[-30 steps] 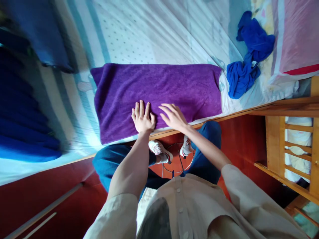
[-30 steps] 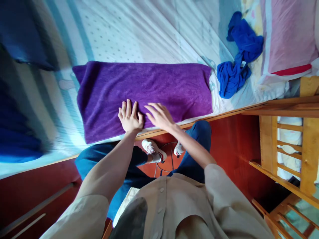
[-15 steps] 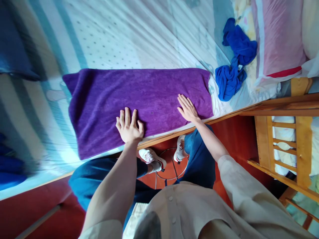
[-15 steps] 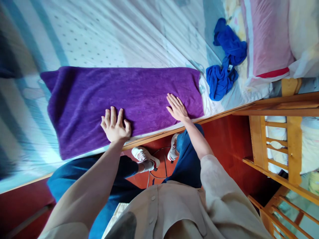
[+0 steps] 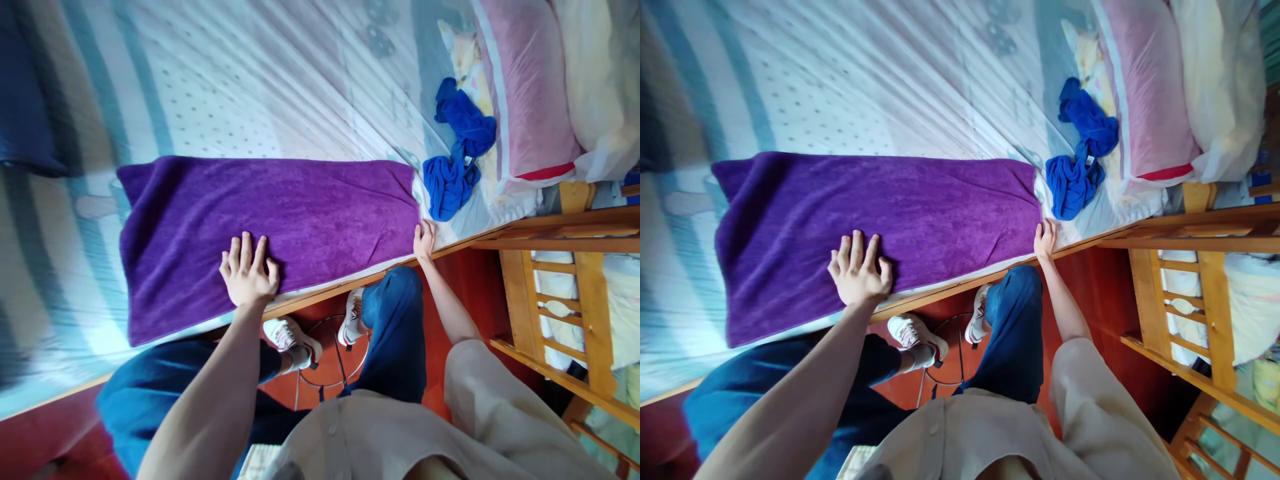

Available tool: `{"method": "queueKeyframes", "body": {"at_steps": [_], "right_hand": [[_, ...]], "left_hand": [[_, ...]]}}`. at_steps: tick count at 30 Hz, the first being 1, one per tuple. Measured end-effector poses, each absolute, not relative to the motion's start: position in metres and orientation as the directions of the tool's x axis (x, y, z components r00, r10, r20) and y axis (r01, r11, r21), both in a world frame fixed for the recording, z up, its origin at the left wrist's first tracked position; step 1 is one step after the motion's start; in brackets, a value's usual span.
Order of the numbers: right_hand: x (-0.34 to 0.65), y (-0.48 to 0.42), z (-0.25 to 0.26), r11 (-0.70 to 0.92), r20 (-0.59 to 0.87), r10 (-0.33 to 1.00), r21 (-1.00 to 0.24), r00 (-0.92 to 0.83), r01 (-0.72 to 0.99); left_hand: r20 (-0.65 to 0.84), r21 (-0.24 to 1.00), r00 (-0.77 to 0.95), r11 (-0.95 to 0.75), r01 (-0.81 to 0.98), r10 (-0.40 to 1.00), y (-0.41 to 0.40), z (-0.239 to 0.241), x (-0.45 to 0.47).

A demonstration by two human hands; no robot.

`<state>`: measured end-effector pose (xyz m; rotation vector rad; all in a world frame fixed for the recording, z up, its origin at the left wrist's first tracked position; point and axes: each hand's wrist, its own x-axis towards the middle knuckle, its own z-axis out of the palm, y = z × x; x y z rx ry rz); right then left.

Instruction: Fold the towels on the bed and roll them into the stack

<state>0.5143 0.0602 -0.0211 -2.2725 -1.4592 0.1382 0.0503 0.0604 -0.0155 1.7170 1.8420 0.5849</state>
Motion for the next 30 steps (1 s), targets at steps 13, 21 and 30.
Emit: {"method": "queueKeyframes", "body": {"at_steps": [13,21,30], "right_hand": [[0.541,0.268,-0.004,-0.326,-0.085,0.941,-0.482,0.327,0.814],[0.559,0.308,-0.012,-0.335,-0.102,0.928,-0.654,0.36,0.679],[0.459,0.239,-0.024,-0.198,0.103,0.961,-0.387,0.256,0.901]], "left_hand": [[0.021,0.621,-0.05,0.027,0.783,0.999,0.059,-0.024,0.051],[0.033,0.656,-0.079,0.038,0.754,0.996,0.06,-0.025,0.051],[0.038,0.655,-0.07,0.028,0.755,0.997,0.06,-0.025,0.051]]}}
